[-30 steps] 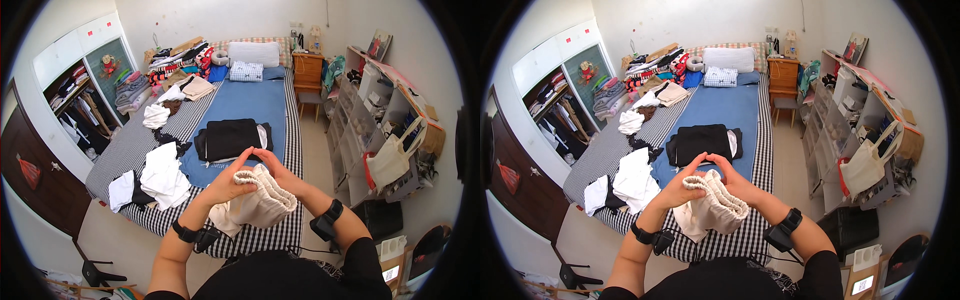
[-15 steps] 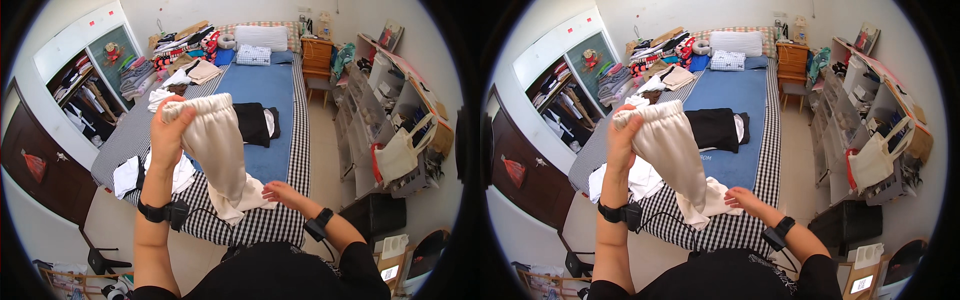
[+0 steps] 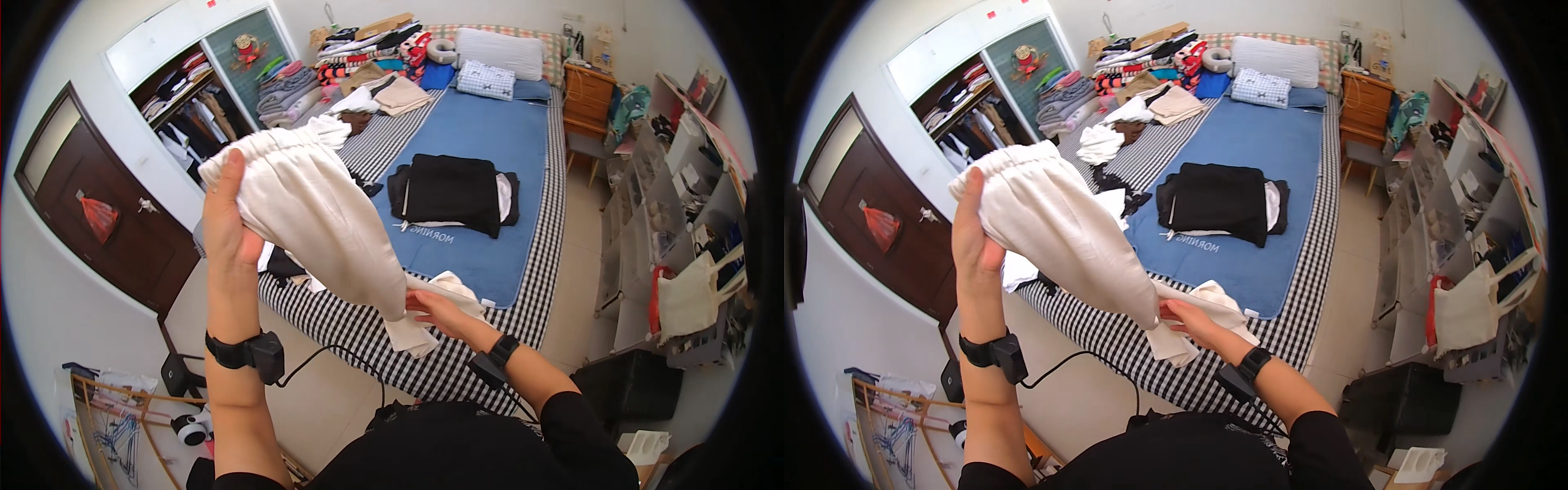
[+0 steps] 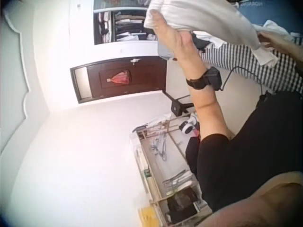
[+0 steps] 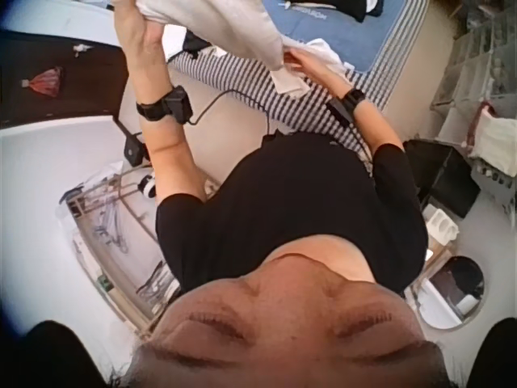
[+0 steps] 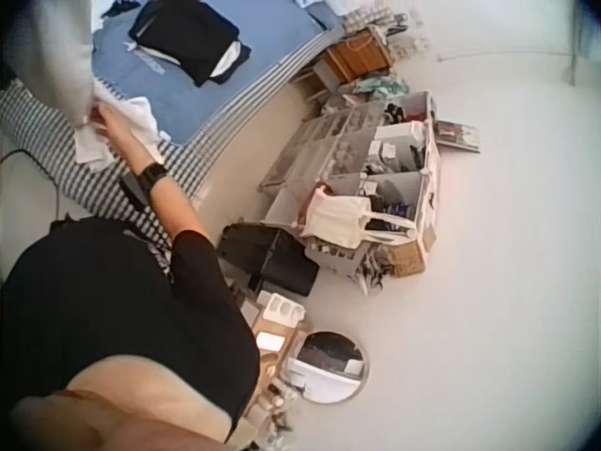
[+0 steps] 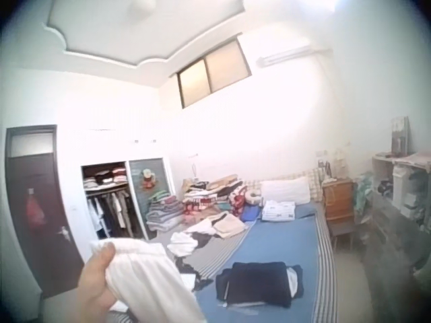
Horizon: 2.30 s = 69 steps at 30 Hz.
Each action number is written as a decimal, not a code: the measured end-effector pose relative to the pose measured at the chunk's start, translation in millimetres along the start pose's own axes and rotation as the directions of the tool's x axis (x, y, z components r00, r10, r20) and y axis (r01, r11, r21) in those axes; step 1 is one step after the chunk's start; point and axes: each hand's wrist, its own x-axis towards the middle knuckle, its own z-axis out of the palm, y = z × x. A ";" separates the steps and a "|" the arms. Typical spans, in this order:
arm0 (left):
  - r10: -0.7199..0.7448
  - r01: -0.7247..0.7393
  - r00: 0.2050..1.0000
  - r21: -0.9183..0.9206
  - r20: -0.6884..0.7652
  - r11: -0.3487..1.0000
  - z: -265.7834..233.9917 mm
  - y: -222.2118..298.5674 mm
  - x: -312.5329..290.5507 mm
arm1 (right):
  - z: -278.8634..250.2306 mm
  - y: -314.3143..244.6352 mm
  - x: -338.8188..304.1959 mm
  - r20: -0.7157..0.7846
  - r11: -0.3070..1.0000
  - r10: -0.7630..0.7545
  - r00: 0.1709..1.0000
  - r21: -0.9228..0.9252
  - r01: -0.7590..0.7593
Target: Folding various pieces of clothing, including shirts and pants, on a bed.
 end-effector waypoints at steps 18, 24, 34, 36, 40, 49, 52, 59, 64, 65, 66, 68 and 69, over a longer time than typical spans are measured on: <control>0.210 -0.203 0.976 0.103 -0.054 0.974 -55.0 75.6 -0.9 | 48.7 -50.1 12.3 0.037 0.787 -0.481 0.876 -0.422 0.450; 0.124 -0.108 0.983 0.123 -0.132 0.986 -100.9 28.5 -3.2 | 10.9 -220.2 -133.6 -0.133 0.398 -0.874 0.467 -0.746 0.534; -0.079 0.091 0.951 -0.027 0.297 0.995 -16.7 -57.0 2.8 | -54.2 -225.6 -286.5 -0.288 0.397 -0.847 0.447 -0.902 0.170; -0.052 0.058 0.962 -0.014 0.267 0.998 -3.4 -65.3 -0.6 | -76.0 -181.5 -276.0 -0.364 0.489 -0.741 0.564 -0.869 0.081; -0.089 0.097 0.932 -0.006 0.351 0.995 23.2 -88.7 -17.3 | -134.1 -61.5 -229.6 -0.552 0.702 -0.579 0.599 -0.711 0.023; -0.094 0.097 0.990 -0.032 0.106 0.995 -15.8 -106.4 -58.2 | -129.0 -13.2 -151.7 -0.432 0.486 -0.796 0.424 -0.873 0.024; -0.035 0.037 0.998 -0.031 0.053 0.999 -36.9 -95.9 -71.6 | -128.3 5.9 -129.1 -0.525 0.615 -0.690 0.498 -0.788 0.021; -0.068 0.067 0.997 -0.029 -0.038 0.997 -103.9 -85.7 -115.9 | -109.1 74.2 -97.5 -0.419 0.545 -0.340 0.842 -0.818 -0.187; -0.121 0.116 0.990 -0.074 -0.071 0.991 -135.7 -81.6 -150.7 | -108.3 79.4 -81.7 -0.365 0.470 -0.259 0.894 -0.856 -0.213; -0.119 0.113 0.989 -0.071 -0.084 0.991 -137.9 -81.3 -154.6 | -104.4 76.4 -80.6 -0.315 0.527 -0.208 0.926 -0.834 -0.166; -0.121 0.114 0.990 -0.092 -0.070 0.989 -140.6 -81.4 -157.9 | -100.1 74.5 -79.6 -0.262 0.583 -0.160 0.952 -0.803 -0.123; -0.120 0.112 0.991 -0.112 -0.064 0.987 -146.0 -81.6 -163.5 | -89.4 75.4 -76.4 -0.311 0.594 -0.173 0.935 -0.790 -0.153; -0.119 0.111 0.991 -0.119 -0.064 0.987 -148.5 -81.9 -165.8 | -83.6 74.5 -74.9 -0.367 0.609 -0.193 0.910 -0.772 -0.182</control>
